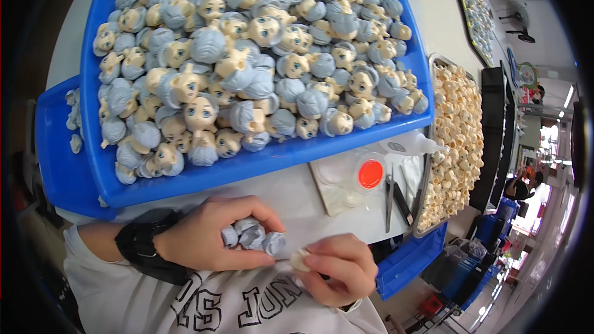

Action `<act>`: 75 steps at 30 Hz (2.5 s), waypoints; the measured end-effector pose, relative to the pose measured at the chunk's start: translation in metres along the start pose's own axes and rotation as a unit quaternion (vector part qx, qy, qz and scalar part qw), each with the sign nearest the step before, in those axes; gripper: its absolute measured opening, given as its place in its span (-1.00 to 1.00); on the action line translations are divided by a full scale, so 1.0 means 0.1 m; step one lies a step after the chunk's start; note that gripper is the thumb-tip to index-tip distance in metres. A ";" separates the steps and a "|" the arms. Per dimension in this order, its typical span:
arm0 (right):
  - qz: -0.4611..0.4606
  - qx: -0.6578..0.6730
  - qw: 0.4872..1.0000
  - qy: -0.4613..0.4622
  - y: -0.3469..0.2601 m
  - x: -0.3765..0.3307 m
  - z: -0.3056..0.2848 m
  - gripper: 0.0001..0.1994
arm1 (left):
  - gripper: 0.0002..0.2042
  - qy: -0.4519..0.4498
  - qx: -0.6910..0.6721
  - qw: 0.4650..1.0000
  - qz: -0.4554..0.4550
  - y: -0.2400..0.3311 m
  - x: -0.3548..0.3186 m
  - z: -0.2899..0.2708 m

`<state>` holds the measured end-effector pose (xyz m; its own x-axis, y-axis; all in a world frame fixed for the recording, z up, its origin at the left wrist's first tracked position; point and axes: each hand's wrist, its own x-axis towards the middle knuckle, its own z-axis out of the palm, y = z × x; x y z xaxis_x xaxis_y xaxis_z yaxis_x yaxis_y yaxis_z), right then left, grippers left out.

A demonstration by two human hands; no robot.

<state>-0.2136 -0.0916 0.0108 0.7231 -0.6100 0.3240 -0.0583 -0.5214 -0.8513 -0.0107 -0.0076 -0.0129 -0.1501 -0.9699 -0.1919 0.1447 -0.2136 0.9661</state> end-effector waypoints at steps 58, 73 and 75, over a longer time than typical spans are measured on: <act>0.001 -0.044 0.999 0.004 -0.02 0.08 -0.25 -0.61 | -0.65 0.016 -0.012 1.000 0.010 0.03 0.04 -0.02; -0.006 -0.043 0.991 -0.127 0.00 0.21 0.04 -0.55 | -0.66 -0.014 -0.079 0.997 -0.014 -0.01 0.00 -0.05; -0.031 -0.044 0.989 -0.141 -0.05 0.26 0.09 -0.50 | -0.65 0.000 -0.197 0.980 -0.041 -0.02 0.00 -0.03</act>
<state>-0.1881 -0.0995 0.0193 0.8897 -0.3911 0.2356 -0.0588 -0.6098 -0.7904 -0.0086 -0.0077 -0.0158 -0.1773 -0.9477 -0.2655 0.4989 -0.3190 0.8058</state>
